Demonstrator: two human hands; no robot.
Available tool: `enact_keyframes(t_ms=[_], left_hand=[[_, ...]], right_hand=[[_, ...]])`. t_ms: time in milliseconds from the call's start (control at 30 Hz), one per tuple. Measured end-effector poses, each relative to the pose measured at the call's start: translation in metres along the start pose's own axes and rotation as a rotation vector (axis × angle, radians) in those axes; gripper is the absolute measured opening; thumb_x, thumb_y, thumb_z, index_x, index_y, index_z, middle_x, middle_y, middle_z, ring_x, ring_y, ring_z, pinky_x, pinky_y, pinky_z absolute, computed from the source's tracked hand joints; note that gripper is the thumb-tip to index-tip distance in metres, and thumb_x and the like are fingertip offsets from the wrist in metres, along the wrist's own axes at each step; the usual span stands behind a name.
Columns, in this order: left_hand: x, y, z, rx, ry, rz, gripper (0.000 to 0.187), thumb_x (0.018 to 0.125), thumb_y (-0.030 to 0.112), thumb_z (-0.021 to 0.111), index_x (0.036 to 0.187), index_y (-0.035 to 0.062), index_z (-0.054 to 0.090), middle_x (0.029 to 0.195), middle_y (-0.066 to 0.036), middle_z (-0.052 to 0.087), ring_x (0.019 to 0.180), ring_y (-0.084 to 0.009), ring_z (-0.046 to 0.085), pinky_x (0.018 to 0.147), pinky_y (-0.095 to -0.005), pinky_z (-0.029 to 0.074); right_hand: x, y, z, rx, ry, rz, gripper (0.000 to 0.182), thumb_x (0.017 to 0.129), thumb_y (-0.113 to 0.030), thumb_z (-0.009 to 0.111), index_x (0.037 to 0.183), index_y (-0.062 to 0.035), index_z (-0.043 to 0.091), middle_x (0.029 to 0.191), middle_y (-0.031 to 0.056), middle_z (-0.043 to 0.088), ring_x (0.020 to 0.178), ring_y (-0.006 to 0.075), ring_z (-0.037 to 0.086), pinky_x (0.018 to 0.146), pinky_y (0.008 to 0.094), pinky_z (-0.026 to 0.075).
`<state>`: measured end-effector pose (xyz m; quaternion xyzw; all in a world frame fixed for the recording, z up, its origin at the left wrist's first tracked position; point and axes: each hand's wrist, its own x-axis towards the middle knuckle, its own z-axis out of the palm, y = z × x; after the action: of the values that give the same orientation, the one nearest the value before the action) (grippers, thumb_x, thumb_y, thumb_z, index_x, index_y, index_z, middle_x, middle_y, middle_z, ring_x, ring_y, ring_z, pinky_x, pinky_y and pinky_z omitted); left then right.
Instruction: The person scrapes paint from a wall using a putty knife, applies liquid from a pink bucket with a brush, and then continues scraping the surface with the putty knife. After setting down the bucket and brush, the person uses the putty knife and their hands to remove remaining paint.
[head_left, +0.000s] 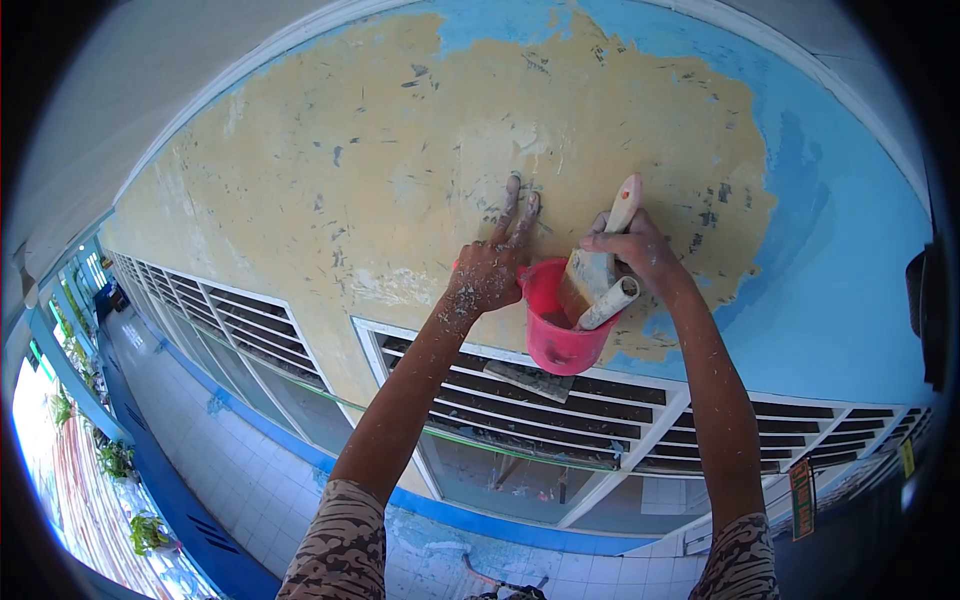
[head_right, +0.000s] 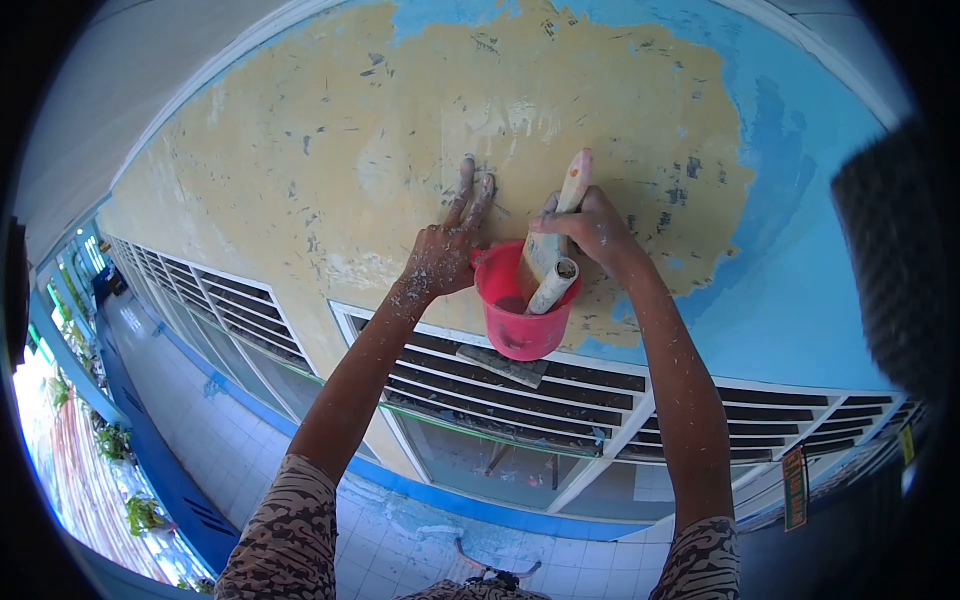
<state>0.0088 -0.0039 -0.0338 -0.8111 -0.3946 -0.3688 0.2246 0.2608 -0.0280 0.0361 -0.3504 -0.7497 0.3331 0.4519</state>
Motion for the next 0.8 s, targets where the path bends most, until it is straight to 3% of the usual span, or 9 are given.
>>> enact_keyframes(t_ms=[167, 233, 333, 367, 433, 533, 667, 733, 800], left_hand=[[-0.001, -0.001, 0.004, 0.021, 0.055, 0.002, 0.1, 0.082, 0.031, 0.073, 0.164, 0.0126, 0.018, 0.169, -0.023, 0.018, 0.089, -0.0426, 0.073, 0.068, -0.0507, 0.06], [0.0, 0.0, 0.001, 0.058, 0.011, -0.029, 0.1, 0.082, 0.03, 0.073, 0.164, 0.0119, 0.019, 0.169, -0.023, 0.017, 0.09, -0.0427, 0.073, 0.067, -0.0507, 0.06], [-0.001, 0.0, 0.0, 0.053, 0.017, -0.022, 0.1, 0.082, 0.03, 0.073, 0.164, 0.0118, 0.019, 0.169, -0.022, 0.016, 0.091, -0.0429, 0.073, 0.067, -0.0502, 0.06], [-0.001, -0.002, 0.003, 0.05, 0.018, -0.017, 0.1, 0.082, 0.03, 0.073, 0.164, 0.0118, 0.019, 0.169, -0.022, 0.016, 0.091, -0.0429, 0.073, 0.067, -0.0502, 0.06], [-0.001, -0.007, 0.008, 0.019, 0.028, 0.039, 0.107, 0.08, 0.034, 0.079, 0.165, 0.0151, 0.016, 0.171, -0.022, 0.007, 0.095, -0.049, 0.07, 0.072, -0.053, 0.06], [-0.001, -0.004, 0.006, -0.002, 0.022, 0.032, 0.105, 0.082, 0.032, 0.077, 0.165, 0.0145, 0.015, 0.171, -0.021, 0.007, 0.092, -0.049, 0.07, 0.072, -0.053, 0.06], [0.001, 0.004, -0.002, 0.012, -0.009, -0.038, 0.102, 0.081, 0.031, 0.075, 0.164, 0.0124, 0.017, 0.17, -0.024, 0.012, 0.09, -0.0466, 0.072, 0.07, -0.0529, 0.06], [0.0, 0.004, -0.005, 0.021, -0.037, -0.063, 0.104, 0.081, 0.03, 0.075, 0.165, 0.0124, 0.016, 0.17, -0.024, 0.011, 0.088, -0.047, 0.072, 0.071, -0.0538, 0.06], [0.001, 0.004, -0.005, 0.003, -0.027, -0.056, 0.104, 0.081, 0.03, 0.075, 0.165, 0.0126, 0.015, 0.17, -0.024, 0.011, 0.088, -0.0476, 0.071, 0.071, -0.054, 0.06]], right_hand=[[-0.007, 0.019, 0.006, -0.274, 0.012, -0.003, 0.029, 0.08, -0.024, 0.08, 0.093, 0.0012, 0.071, 0.069, 0.0059, 0.064, 0.063, 0.0163, 0.061, 0.061, 0.0355, 0.047], [-0.024, 0.003, 0.01, -0.487, 0.465, -0.206, 0.038, 0.082, -0.028, 0.081, 0.103, 0.0019, 0.072, 0.07, 0.0091, 0.067, 0.063, 0.0198, 0.064, 0.062, 0.0367, 0.049], [-0.064, -0.043, 0.024, -0.421, 0.663, -0.231, 0.039, 0.083, -0.031, 0.08, 0.102, 0.0016, 0.07, 0.073, 0.0133, 0.069, 0.065, 0.0261, 0.069, 0.065, 0.0394, 0.052], [-0.074, -0.049, 0.032, -0.423, 0.668, -0.23, 0.039, 0.083, -0.031, 0.08, 0.102, 0.0016, 0.07, 0.073, 0.0133, 0.069, 0.065, 0.0261, 0.069, 0.065, 0.0394, 0.052], [-0.088, -0.059, 0.047, -0.549, 0.374, -0.537, 0.032, 0.086, -0.025, 0.079, 0.103, -0.0001, 0.07, 0.075, 0.0155, 0.07, 0.067, 0.0295, 0.071, 0.063, 0.042, 0.052], [-0.1, -0.068, 0.055, -0.862, 0.091, -0.28, 0.025, 0.086, -0.015, 0.08, 0.106, -0.0006, 0.075, 0.087, 0.0155, 0.075, 0.073, 0.0178, 0.071, 0.068, 0.0326, 0.056], [-0.092, -0.068, 0.037, -0.724, 0.058, -0.198, 0.015, 0.085, -0.009, 0.079, 0.096, -0.0004, 0.076, 0.078, 0.0165, 0.074, 0.063, 0.0174, 0.068, 0.068, 0.034, 0.056], [-0.104, -0.085, 0.024, -0.563, 0.299, -0.227, 0.012, 0.081, -0.007, 0.079, 0.081, 0.0035, 0.073, 0.066, 0.0154, 0.068, 0.057, 0.0241, 0.067, 0.062, 0.0363, 0.054], [-0.125, -0.098, 0.007, -0.471, 0.458, -0.256, 0.009, 0.083, -0.004, 0.079, 0.087, 0.003, 0.075, 0.067, 0.0133, 0.07, 0.055, 0.0179, 0.065, 0.057, 0.0323, 0.053]])
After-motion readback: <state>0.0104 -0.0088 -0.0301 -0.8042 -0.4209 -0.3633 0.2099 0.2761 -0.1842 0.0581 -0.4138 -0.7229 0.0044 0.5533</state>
